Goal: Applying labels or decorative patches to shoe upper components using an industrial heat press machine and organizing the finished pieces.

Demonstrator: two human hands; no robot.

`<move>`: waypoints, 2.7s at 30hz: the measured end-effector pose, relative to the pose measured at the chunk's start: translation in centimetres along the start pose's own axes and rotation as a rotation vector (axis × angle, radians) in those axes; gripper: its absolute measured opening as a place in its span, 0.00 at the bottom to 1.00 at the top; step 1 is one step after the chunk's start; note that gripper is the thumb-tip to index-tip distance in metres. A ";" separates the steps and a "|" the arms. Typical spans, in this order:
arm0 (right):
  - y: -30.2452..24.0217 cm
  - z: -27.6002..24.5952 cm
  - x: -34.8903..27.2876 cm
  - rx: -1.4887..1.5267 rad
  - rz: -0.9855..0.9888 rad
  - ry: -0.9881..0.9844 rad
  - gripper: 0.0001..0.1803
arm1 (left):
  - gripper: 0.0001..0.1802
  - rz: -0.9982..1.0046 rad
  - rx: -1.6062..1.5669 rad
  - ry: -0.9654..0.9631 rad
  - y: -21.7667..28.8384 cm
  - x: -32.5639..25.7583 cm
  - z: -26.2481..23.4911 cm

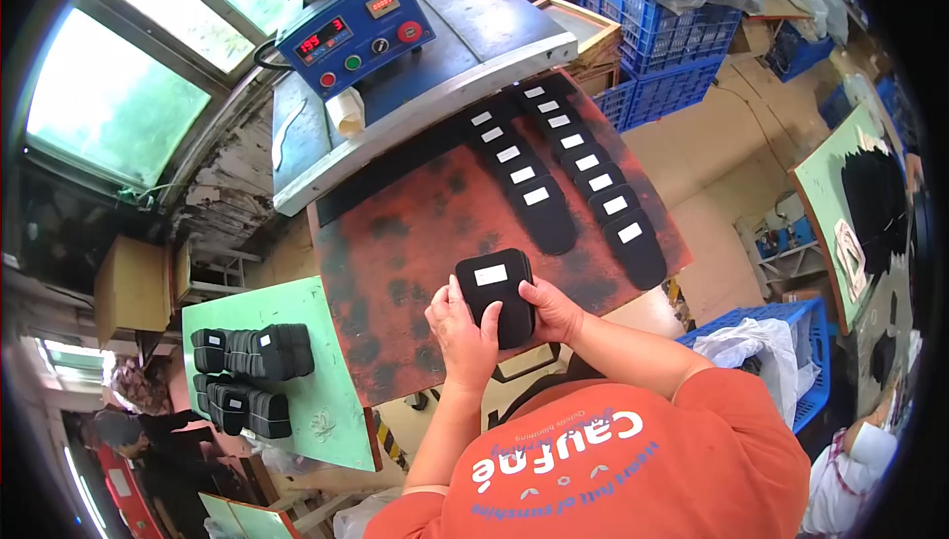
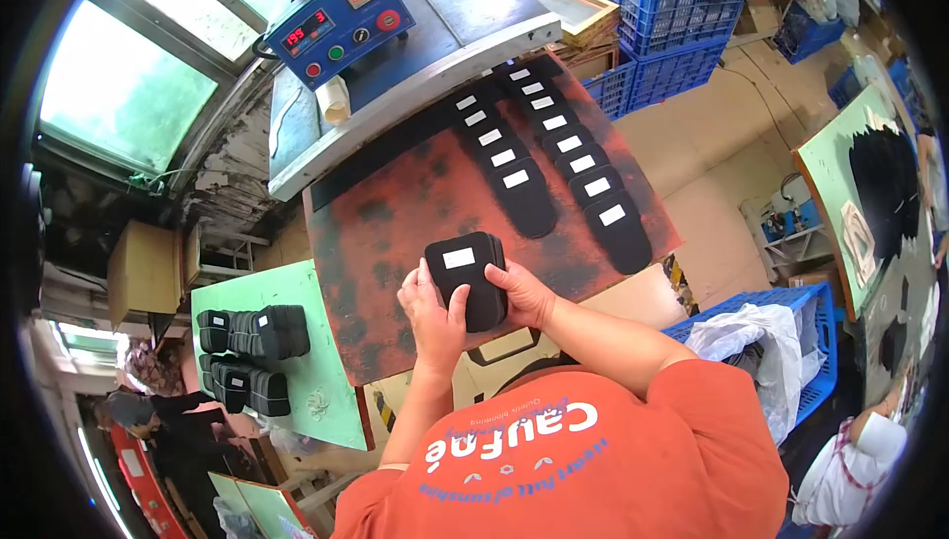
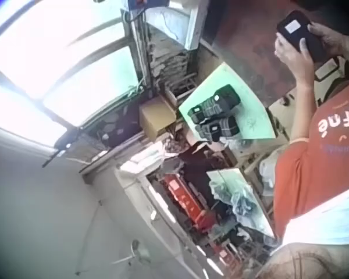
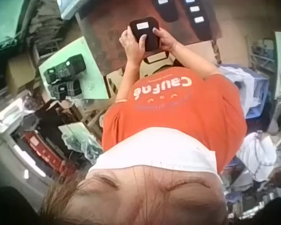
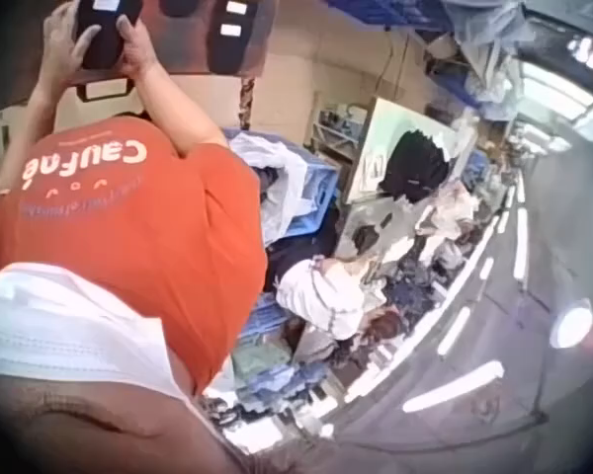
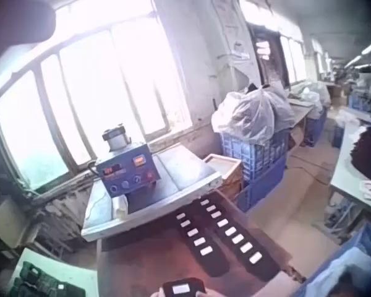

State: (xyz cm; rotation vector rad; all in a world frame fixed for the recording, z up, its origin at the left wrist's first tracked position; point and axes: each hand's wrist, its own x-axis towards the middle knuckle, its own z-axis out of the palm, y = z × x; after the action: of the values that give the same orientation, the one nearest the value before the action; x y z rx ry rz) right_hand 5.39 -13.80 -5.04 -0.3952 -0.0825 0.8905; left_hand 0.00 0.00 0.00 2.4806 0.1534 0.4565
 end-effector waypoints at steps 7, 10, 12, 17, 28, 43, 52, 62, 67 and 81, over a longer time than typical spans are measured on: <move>-2.3 -0.8 -5.5 0.097 -0.167 0.168 0.33 | 0.04 -0.187 -0.689 0.055 2.3 1.1 3.2; -5.3 -2.1 -9.4 0.098 -0.222 0.262 0.29 | 0.07 -0.564 -1.096 -0.012 2.0 4.1 5.5; -7.1 -2.8 -12.2 0.145 -0.254 0.254 0.29 | 0.07 -0.637 -1.028 -0.161 1.2 4.9 8.0; -8.5 -3.5 -14.9 0.073 -0.282 0.433 0.30 | 0.11 -0.613 -0.786 -0.234 0.8 5.9 12.5; -9.4 -3.8 -14.5 0.017 -0.341 0.445 0.27 | 0.14 -0.523 -0.946 -0.264 5.0 3.3 9.8; -11.2 -5.4 -16.7 0.092 -0.252 0.379 0.25 | 0.17 -0.565 -0.895 -0.293 5.1 0.5 10.0; -10.8 -3.3 -13.8 -0.108 -0.398 0.539 0.27 | 0.20 -0.005 -0.464 -0.023 4.7 -0.2 10.5; -9.5 -1.5 -5.3 0.087 -0.332 0.359 0.26 | 0.10 -0.512 -0.783 -0.024 -7.4 15.8 8.6; -7.8 0.1 0.1 0.042 -0.343 0.422 0.27 | 0.08 -0.304 -0.334 -0.013 -16.3 25.3 9.0; -8.3 1.0 7.2 0.133 -0.375 0.403 0.21 | 0.07 -0.316 -0.526 -0.151 -13.3 23.1 6.0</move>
State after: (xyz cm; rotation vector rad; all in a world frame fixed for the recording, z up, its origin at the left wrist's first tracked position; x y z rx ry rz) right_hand 15.83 -12.56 -1.69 -0.4115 0.2654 0.4318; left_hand 23.63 12.36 -5.72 1.9199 0.3147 0.1459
